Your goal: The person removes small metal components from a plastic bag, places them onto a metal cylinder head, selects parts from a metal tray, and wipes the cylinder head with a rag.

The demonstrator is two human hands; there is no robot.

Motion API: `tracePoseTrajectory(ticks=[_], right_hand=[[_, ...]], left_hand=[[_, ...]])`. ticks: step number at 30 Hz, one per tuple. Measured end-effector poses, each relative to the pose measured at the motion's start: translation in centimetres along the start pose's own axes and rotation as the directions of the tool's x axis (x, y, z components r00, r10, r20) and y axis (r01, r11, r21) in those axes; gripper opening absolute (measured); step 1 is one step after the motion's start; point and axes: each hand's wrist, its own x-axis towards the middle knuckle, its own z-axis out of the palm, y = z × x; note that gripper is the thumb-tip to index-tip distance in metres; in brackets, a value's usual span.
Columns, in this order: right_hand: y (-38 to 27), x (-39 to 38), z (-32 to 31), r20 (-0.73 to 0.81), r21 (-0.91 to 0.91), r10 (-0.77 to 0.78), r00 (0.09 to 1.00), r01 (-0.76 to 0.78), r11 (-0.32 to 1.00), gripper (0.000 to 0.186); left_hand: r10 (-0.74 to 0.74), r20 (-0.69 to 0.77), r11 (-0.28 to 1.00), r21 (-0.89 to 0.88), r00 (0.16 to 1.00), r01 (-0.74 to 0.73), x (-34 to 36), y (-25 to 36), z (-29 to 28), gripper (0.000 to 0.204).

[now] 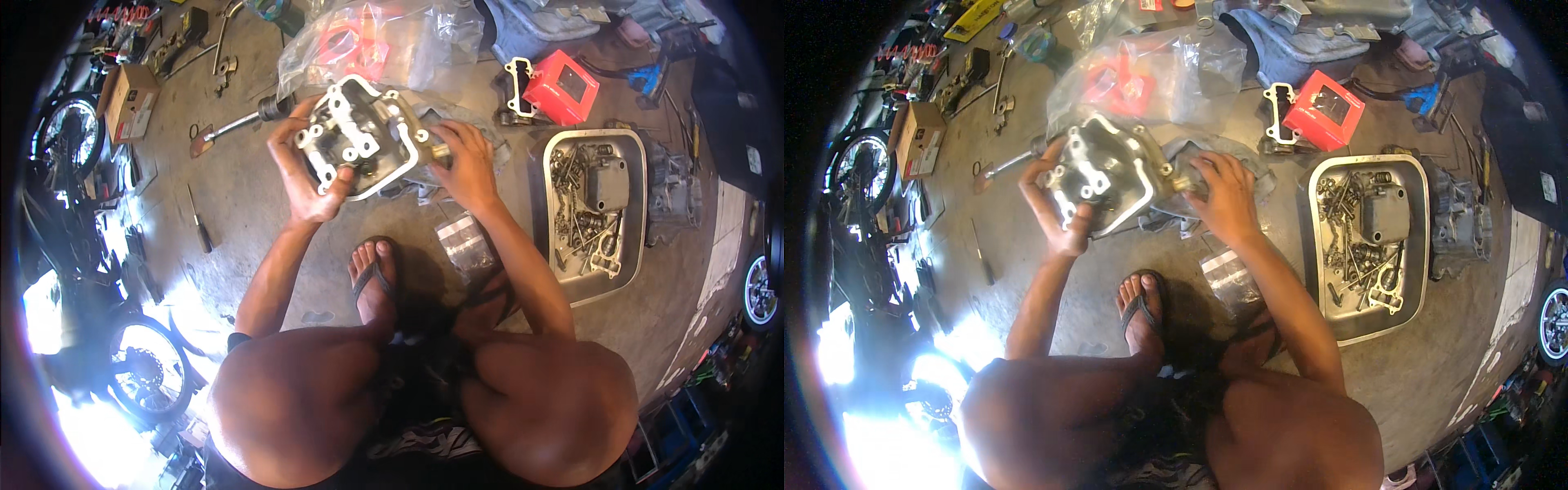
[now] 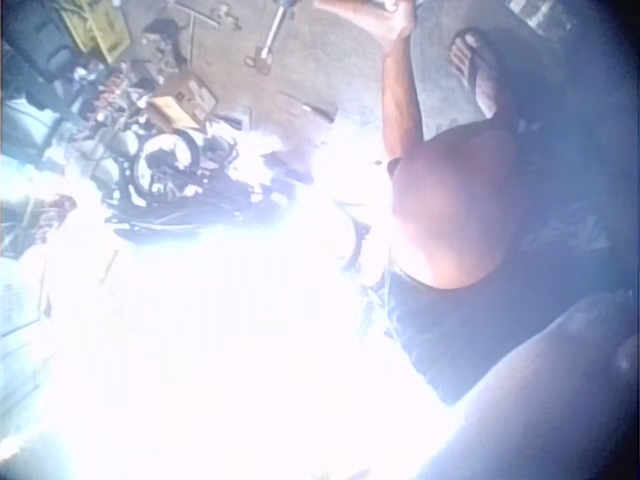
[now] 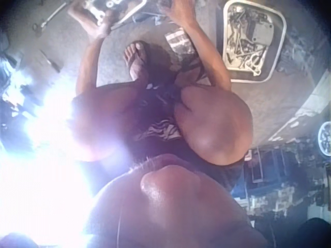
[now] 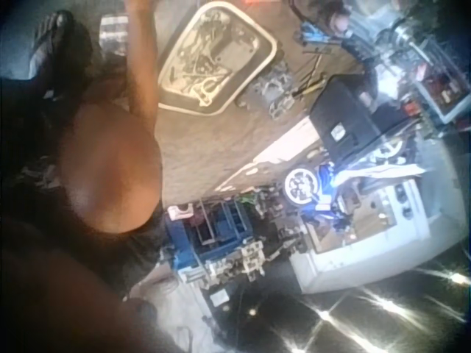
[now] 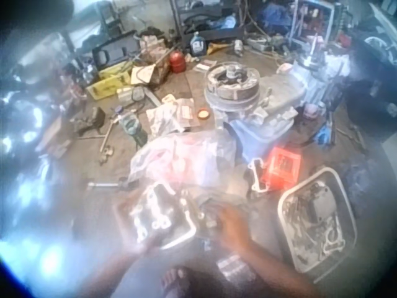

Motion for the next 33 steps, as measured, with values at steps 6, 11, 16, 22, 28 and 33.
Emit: tracePoseTrajectory(ticks=[6,11,16,22,28,33], right_hand=[[2.5,-3.6,-1.7,-0.1,0.743,0.474,0.875,-0.251,0.62,0.025],[1.8,-5.9,-3.4,-0.12,0.769,0.506,0.854,-0.242,0.592,0.017],[1.3,-8.5,-4.1,-0.096,0.739,0.516,0.851,-0.286,0.61,0.016],[-0.1,-9.4,-4.3,-0.046,0.63,0.464,0.885,-0.334,0.701,0.015],[-0.7,-8.9,-5.5,-0.051,0.461,0.453,0.89,-0.381,0.801,0.019],[-2.7,-7.8,-7.1,-0.174,0.475,0.449,0.876,-0.325,0.818,0.024]], left_hand=[[0.189,0.232,0.979,0.034,0.954,-0.202,-0.5,-2.7,4.4,0.08],[0.237,0.39,0.97,-0.042,0.89,-0.24,-1.4,-7.1,7.9,0.083],[0.184,0.483,0.977,0.005,0.856,-0.213,-2.7,-10.0,8.3,0.087],[0.209,0.544,0.976,-0.068,0.813,-0.206,-2.6,-10.7,7.1,0.093],[-0.036,0.348,0.996,-0.063,0.937,0.061,-4.0,-9.3,5.3,0.075],[-0.348,0.014,0.932,0.113,0.938,0.344,-9.1,-10.2,4.5,0.017]])
